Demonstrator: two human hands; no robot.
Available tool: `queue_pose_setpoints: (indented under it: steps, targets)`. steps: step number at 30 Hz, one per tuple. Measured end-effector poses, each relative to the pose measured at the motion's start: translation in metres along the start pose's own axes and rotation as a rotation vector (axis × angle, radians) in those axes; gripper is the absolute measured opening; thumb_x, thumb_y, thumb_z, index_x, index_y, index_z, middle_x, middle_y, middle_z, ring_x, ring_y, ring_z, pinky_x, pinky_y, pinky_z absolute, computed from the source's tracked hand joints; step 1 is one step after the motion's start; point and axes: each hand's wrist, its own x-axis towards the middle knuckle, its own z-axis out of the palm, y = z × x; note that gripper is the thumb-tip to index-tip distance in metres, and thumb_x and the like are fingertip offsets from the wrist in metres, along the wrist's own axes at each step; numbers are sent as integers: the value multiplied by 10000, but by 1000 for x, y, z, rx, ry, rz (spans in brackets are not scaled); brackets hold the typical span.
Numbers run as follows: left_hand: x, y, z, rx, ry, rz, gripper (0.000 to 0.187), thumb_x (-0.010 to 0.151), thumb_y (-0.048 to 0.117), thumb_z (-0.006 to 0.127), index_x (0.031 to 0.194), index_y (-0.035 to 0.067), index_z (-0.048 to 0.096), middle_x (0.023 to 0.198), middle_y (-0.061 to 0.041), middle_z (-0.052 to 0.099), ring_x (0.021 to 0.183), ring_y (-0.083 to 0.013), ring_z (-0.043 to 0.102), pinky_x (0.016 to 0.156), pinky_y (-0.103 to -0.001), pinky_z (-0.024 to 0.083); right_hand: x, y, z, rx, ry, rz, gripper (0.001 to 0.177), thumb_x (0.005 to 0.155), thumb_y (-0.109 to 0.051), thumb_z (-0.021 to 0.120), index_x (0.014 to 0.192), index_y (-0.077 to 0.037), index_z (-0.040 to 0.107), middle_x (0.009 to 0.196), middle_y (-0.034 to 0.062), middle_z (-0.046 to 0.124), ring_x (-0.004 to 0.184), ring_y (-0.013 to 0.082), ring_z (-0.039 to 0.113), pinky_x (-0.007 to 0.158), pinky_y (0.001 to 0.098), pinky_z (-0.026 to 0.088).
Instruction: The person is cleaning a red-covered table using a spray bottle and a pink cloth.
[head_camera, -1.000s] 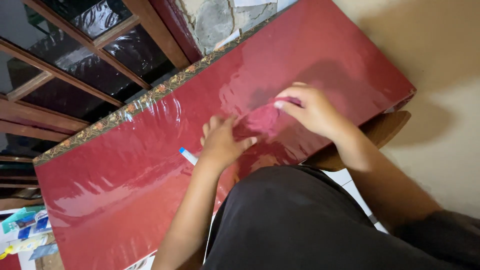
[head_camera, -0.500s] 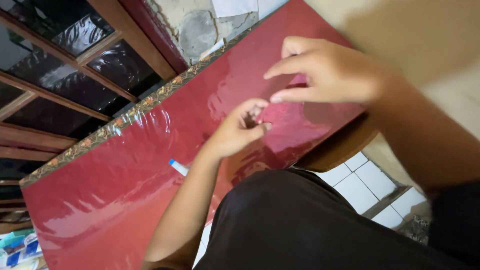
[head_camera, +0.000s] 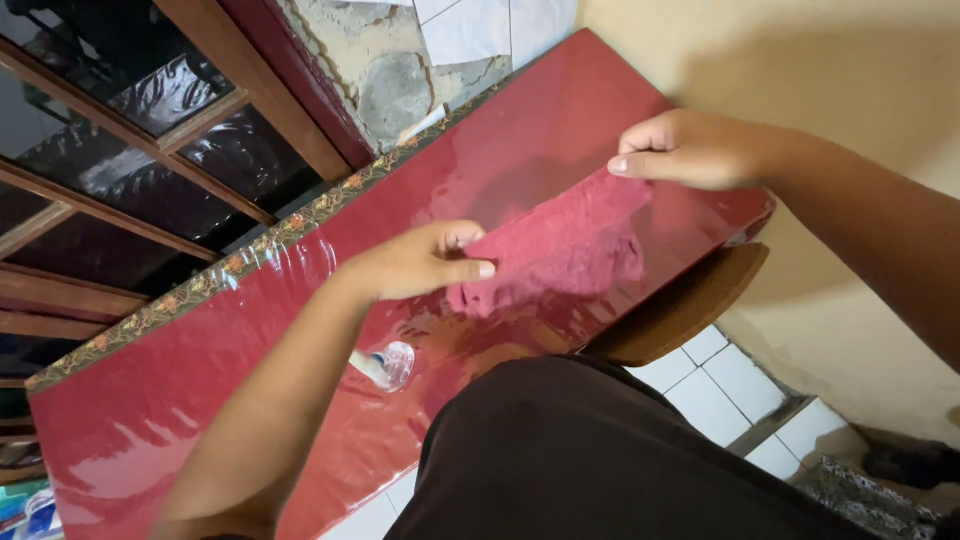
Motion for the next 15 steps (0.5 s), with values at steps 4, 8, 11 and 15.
queue_pose_setpoints:
  steps: [4, 8, 11, 15]
  targets:
    - [24, -19, -46, 366, 206, -60, 396, 947, 427, 711, 929, 37, 640, 793, -32, 584, 760, -129, 509, 680, -346, 472, 31, 48, 3, -363, 117, -26, 370, 1044, -416, 537, 958, -74, 649, 799, 120, 633, 767, 274, 607, 747, 433, 486]
    - [53, -19, -83, 652, 391, -91, 366, 949, 438, 714, 981, 75, 675, 795, -127, 657, 718, -265, 611, 697, -423, 498, 56, 77, -2, -575, 392, -320, 354, 1058, -420, 592, 994, -74, 632, 894, 162, 657, 820, 371, 638, 735, 505, 496]
    - [51, 16, -105, 793, 722, 47, 274, 928, 299, 756, 986, 46, 669, 879, -162, 677, 791, -349, 634, 735, -495, 510, 58, 73, -33, -561, 269, -255, 324, 1045, -406, 583, 1059, -87, 639, 986, 158, 653, 897, 359, 626, 797, 495, 481]
    - [47, 42, -94, 991, 1110, 357, 208, 912, 188, 757, 1049, 52, 677, 918, -165, 674, 864, -387, 637, 779, -518, 520, 64, 134, -7, -540, 87, -143, 327, 1017, -379, 563, 1187, -115, 654, 1171, 149, 645, 1050, 335, 602, 922, 476, 452]
